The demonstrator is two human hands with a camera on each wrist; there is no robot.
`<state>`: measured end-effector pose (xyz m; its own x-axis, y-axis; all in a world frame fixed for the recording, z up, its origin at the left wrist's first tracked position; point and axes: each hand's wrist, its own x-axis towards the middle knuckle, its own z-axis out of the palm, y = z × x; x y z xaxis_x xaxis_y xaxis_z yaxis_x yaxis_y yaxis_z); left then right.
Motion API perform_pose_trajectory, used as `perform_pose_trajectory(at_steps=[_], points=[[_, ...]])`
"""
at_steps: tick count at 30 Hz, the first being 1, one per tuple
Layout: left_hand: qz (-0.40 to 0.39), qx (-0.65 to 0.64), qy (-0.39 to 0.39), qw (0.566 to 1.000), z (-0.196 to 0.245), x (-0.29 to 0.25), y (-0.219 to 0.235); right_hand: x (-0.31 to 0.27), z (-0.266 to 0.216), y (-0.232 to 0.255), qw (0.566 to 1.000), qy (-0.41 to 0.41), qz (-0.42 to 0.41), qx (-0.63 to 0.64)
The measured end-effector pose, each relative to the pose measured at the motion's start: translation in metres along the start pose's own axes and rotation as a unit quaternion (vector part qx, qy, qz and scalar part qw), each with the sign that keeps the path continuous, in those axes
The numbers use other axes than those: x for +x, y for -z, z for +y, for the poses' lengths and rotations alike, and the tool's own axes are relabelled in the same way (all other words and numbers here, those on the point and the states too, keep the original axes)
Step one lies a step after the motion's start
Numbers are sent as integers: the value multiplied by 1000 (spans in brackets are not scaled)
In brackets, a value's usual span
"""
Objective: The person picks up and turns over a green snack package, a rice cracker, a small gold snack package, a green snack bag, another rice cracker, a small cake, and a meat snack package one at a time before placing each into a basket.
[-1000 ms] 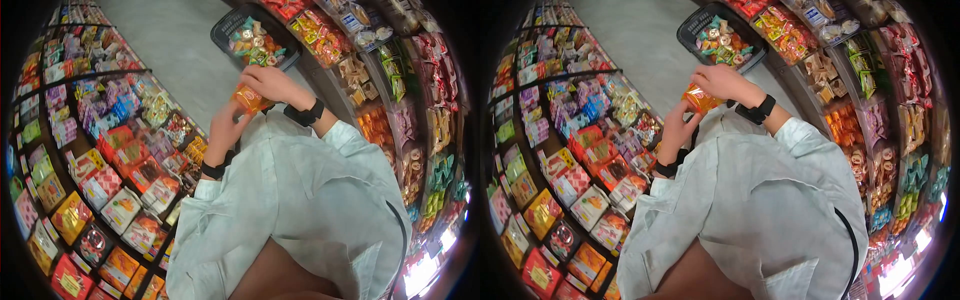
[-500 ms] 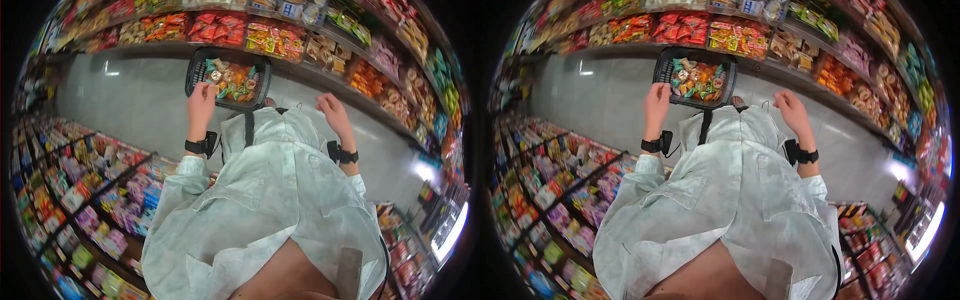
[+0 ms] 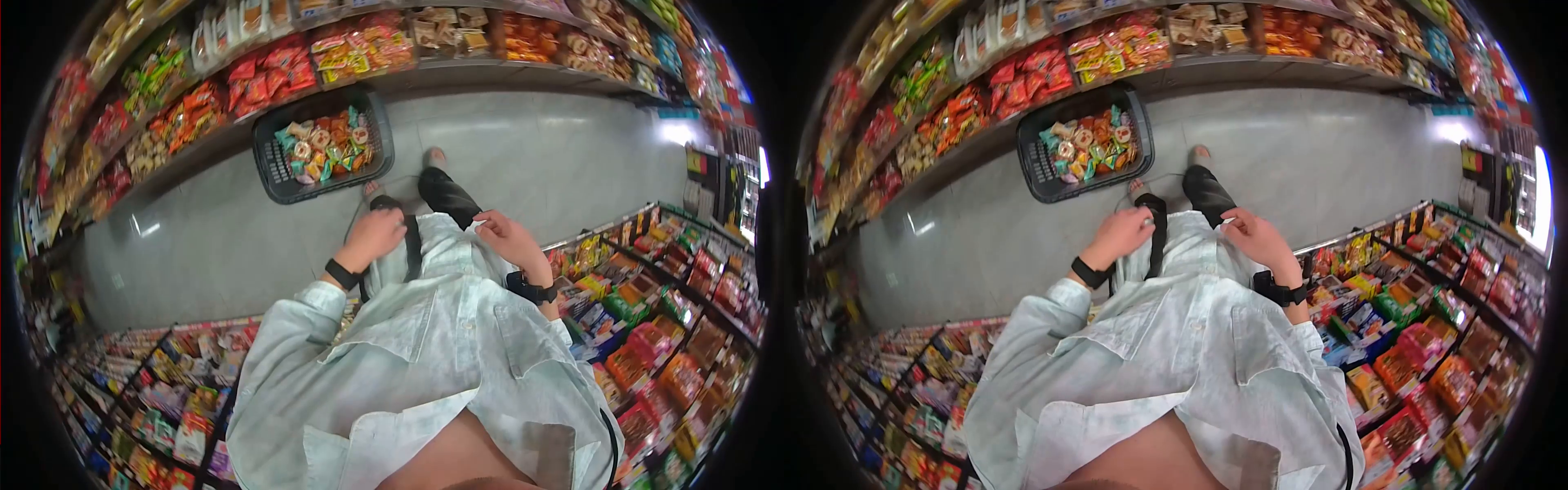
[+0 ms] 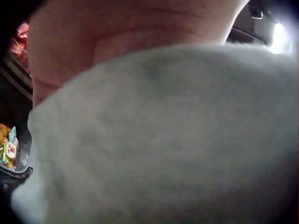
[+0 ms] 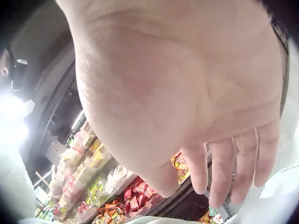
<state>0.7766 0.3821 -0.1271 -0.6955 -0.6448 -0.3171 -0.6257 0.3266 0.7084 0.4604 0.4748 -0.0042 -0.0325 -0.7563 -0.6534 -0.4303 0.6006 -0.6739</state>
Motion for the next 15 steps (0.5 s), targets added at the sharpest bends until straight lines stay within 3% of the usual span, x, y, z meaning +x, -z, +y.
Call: perform_pose_trajectory(at_steps=[5, 7, 12, 15], points=[[-76, 5, -12, 997, 19, -1, -1, -13, 32, -11, 996, 14, 77, 52], [-111, 30, 1, 993, 16, 11, 1, -19, 40, -6, 997, -3, 57, 44], [-112, 97, 1, 989, 14, 52, -6, -34, 82, 24, 997, -20, 66, 36], [-118, 127, 32, 984, 48, 93, -10, -34, 135, 53, 994, -7, 99, 49]])
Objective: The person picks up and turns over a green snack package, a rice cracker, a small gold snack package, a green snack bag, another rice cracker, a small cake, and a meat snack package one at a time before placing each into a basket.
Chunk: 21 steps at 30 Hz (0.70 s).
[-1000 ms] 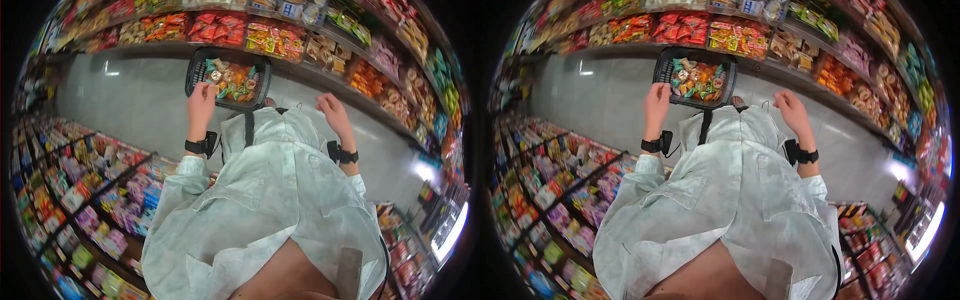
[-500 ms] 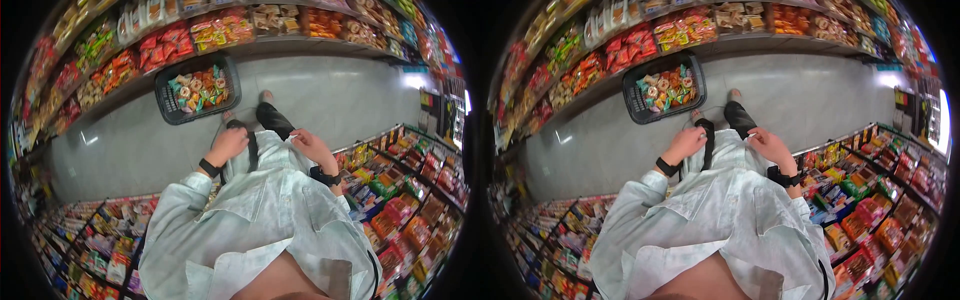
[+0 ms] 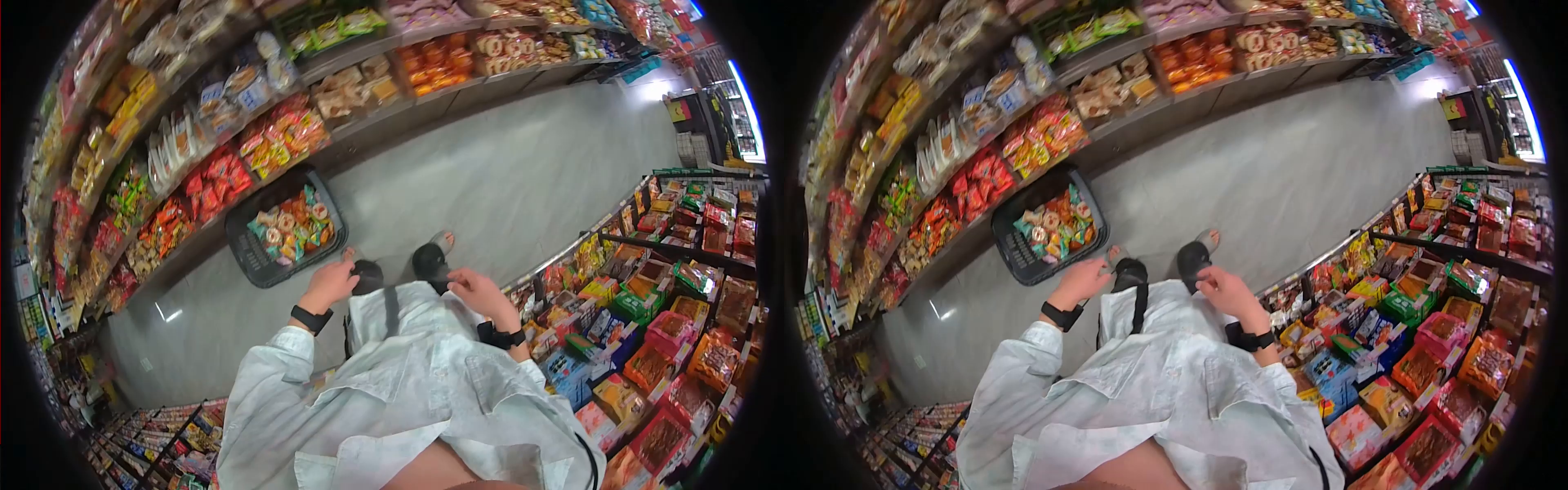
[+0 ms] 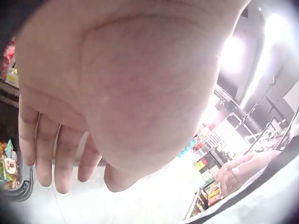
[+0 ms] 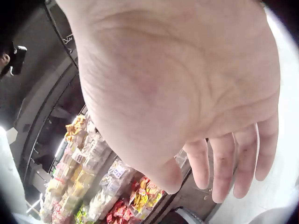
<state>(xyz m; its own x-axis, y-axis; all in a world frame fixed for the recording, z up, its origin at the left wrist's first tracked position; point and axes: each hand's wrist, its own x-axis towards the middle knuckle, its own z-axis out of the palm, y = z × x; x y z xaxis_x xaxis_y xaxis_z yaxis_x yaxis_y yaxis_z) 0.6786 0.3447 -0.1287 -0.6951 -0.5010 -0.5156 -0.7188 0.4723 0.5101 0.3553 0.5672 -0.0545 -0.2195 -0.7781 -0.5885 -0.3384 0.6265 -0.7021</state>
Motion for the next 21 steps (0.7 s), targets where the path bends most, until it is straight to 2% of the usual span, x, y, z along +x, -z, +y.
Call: perform_pose_trajectory(at_steps=[2, 5, 7, 9, 11, 13, 16, 21], points=[[-23, 29, 33, 999, 38, 27, 14, 10, 27, 30, 999, 0, 16, -33], [-13, 11, 1, 1000, 107, 79, 17, 17, 48, 81, 999, -6, 44, -16], [14, 2, -59, 998, 160, 116, 6, 19, 52, 111, 995, 12, 92, 21], [6, 13, -134, 991, 233, 144, 3, 19, 60, 139, 989, 28, 133, 55], [-22, 2, -231, 973, 307, 161, 5, 23, 77, 156, 986, 64, 149, 42], [-55, -5, -322, 945, 356, 177, -9, 26, 85, 169, 982, 91, 162, 42], [-74, 88, -379, 918, 383, 194, -35, 22, 94, 182, 988, 64, 133, 48], [-299, 53, -335, 892, 395, 234, -5, 29, 115, 173, 995, 6, 93, 47]])
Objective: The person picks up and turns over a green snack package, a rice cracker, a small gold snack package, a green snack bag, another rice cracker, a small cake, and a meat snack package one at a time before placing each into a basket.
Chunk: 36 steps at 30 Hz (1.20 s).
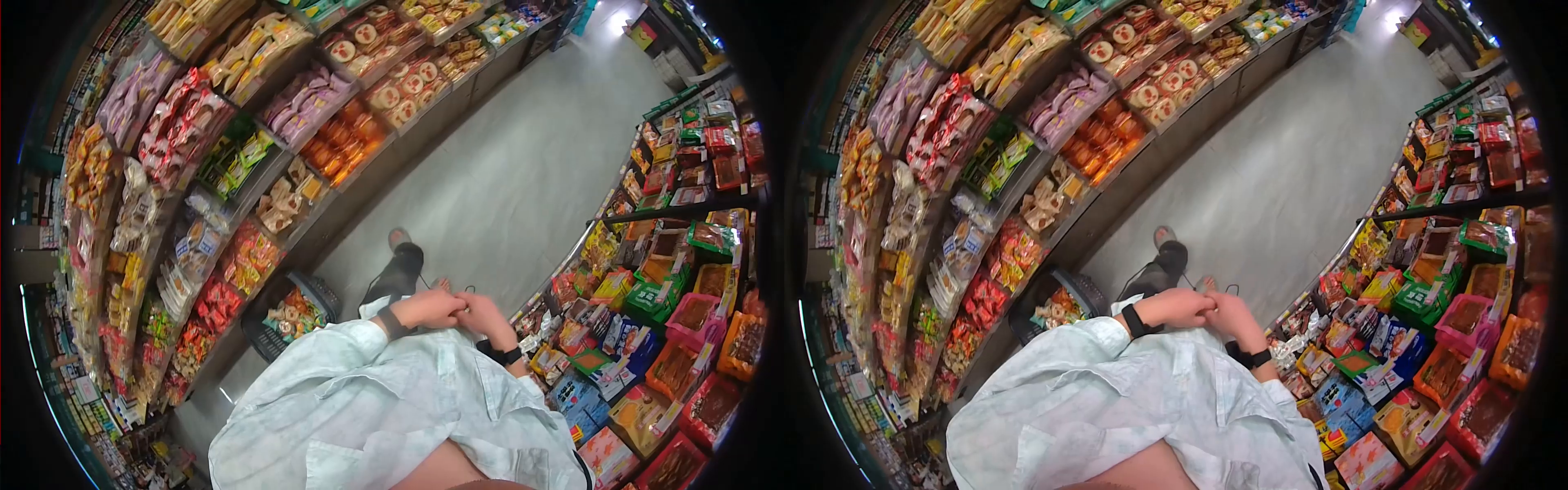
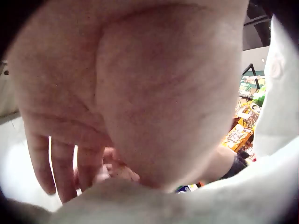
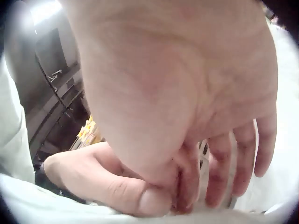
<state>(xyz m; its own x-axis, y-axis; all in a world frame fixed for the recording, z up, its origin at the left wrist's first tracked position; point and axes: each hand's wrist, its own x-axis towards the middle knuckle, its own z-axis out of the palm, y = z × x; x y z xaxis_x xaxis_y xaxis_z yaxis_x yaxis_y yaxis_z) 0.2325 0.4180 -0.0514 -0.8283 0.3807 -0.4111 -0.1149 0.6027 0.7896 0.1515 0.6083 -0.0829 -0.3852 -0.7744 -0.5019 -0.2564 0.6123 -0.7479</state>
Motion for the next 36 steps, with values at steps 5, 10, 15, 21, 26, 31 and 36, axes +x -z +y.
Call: perform_pose_trajectory(at_steps=[5, 10, 15, 21, 26, 31, 36], points=[[-85, -6, -20, 996, -33, 55, 60, 49, -20, 51, 998, -52, 34, 3], [-72, 61, -67, 993, -49, 95, 153, 114, -63, 114, 988, -108, 90, -71], [-86, 91, -53, 991, -94, 107, 241, 198, -98, 140, 990, -92, 87, -57], [3, -28, -61, 998, -145, 92, 298, 278, -144, 172, 990, -44, 23, -130], [41, -45, 8, 998, -174, 93, 336, 346, -161, 196, 982, 74, -3, -176], [135, -78, 48, 987, -221, 104, 367, 422, -183, 223, 972, 120, -58, -193], [298, -95, 99, 945, -241, 109, 429, 503, -228, 289, 971, 156, -90, -157]])
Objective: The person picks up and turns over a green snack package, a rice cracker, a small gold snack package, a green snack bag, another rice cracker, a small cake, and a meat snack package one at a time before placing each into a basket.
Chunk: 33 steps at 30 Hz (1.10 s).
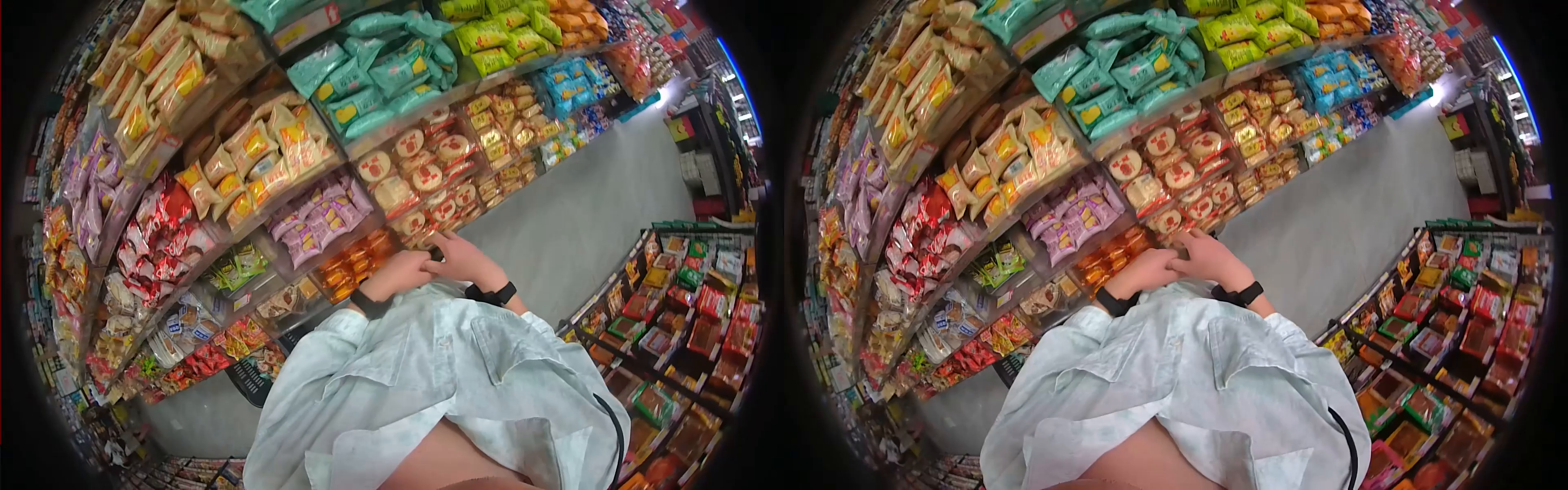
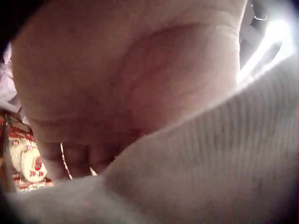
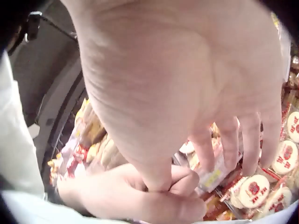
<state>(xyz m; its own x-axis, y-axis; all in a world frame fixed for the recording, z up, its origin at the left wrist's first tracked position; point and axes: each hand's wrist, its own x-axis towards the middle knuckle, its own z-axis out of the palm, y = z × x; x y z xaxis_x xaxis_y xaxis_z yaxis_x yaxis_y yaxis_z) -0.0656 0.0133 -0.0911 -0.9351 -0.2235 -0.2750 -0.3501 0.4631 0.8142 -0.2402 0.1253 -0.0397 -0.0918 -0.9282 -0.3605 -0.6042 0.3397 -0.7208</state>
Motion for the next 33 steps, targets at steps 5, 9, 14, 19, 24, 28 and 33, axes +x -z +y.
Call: perform_pose_trajectory(at_steps=[5, 9, 14, 19, 24, 28, 33], points=[[183, 39, 145, 972, 25, 18, 55, 69, 32, 76, 993, 7, 111, 29], [192, 9, 224, 956, 13, 25, 64, 94, 61, 111, 982, -2, 185, 27], [183, -18, 250, 951, 25, 37, 61, 113, 83, 113, 981, -34, 155, 111], [168, 14, 219, 961, 39, 41, 52, 103, 67, 111, 959, -23, 239, 151], [191, -21, 180, 965, 44, 23, 41, 61, 38, 113, 938, -9, 322, 128], [215, -59, 110, 969, 41, 0, 30, 16, 28, 83, 932, -26, 313, 179], [211, -133, 43, 967, 52, -40, -11, -57, 12, 7, 912, -3, 265, 314]])
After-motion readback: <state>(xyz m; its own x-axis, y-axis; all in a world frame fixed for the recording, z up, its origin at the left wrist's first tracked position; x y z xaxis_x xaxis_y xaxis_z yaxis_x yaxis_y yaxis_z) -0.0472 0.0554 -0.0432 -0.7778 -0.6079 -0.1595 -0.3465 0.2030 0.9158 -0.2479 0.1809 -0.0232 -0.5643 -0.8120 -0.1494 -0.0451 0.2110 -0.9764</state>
